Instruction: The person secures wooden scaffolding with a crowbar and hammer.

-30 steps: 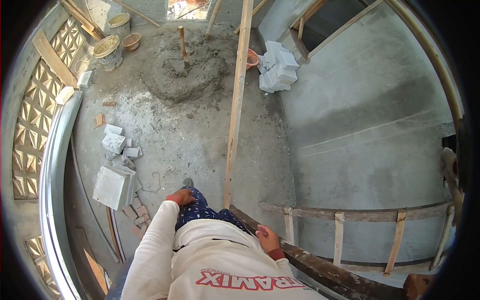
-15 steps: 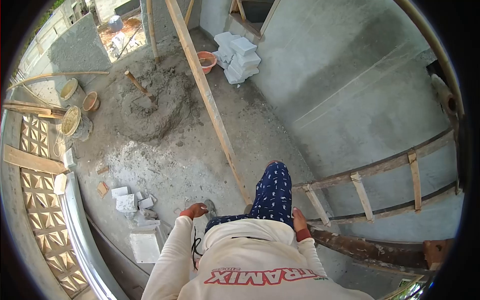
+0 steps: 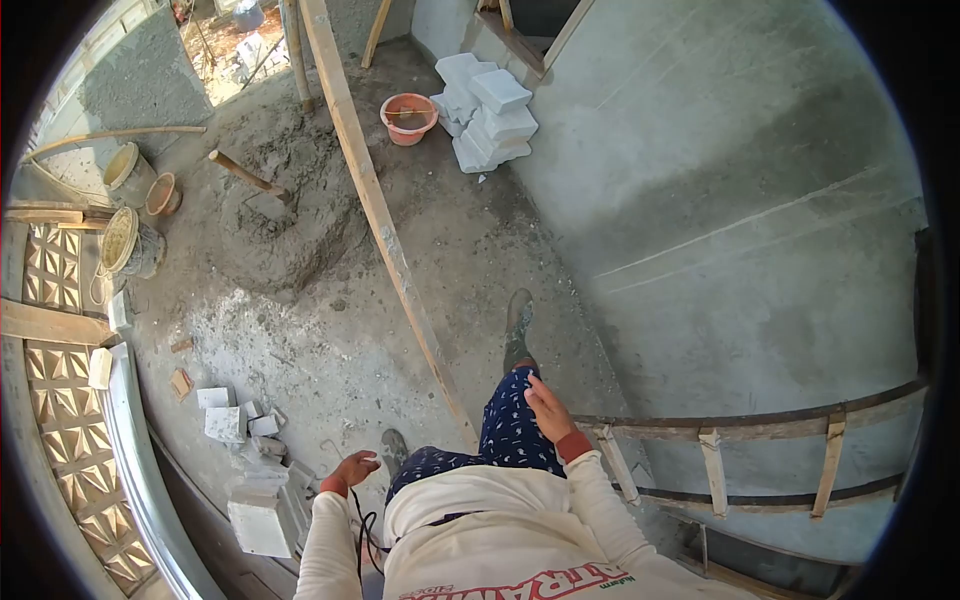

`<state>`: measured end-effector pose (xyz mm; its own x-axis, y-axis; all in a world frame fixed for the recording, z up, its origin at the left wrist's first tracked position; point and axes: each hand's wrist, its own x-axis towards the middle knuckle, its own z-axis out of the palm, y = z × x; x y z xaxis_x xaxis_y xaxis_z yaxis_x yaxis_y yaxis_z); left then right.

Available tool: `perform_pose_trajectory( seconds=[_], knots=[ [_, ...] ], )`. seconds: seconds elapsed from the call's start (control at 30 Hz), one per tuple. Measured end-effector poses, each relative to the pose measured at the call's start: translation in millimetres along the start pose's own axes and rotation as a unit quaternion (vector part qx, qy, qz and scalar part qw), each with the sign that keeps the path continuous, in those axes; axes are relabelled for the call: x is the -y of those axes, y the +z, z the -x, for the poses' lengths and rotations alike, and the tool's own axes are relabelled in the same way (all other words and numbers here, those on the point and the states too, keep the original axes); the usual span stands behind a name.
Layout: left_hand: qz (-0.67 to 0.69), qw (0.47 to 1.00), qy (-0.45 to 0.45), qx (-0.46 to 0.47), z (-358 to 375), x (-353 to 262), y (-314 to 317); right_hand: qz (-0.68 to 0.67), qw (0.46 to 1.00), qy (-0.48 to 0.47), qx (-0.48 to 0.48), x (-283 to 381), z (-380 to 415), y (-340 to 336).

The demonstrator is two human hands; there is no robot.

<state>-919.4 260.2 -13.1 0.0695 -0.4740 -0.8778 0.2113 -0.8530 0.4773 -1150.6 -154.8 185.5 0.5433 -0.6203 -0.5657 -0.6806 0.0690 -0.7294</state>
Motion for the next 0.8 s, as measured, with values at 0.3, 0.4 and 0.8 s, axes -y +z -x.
perform_pose_trajectory(
  seconds=[0.3, 0.4, 0.8],
  knots=[
    [0.322, 0.903, -0.151, -0.242, -12.3, -166.7, 82.8, 0.109, 0.988, -0.085, 0.069, 26.1, -340.8, -153.0],
    [0.159, 0.95, -0.089, -0.253, -25.7, -341.3, 84.9, 0.06, 0.995, -0.076, 0.019, 43.0, -451.7, -245.3],
    [-0.023, 0.946, 0.07, -0.315, -147.3, -671.1, 19.0, -0.031, 0.982, -0.047, -0.178, 162.7, -562.6, -485.9]
  ],
)
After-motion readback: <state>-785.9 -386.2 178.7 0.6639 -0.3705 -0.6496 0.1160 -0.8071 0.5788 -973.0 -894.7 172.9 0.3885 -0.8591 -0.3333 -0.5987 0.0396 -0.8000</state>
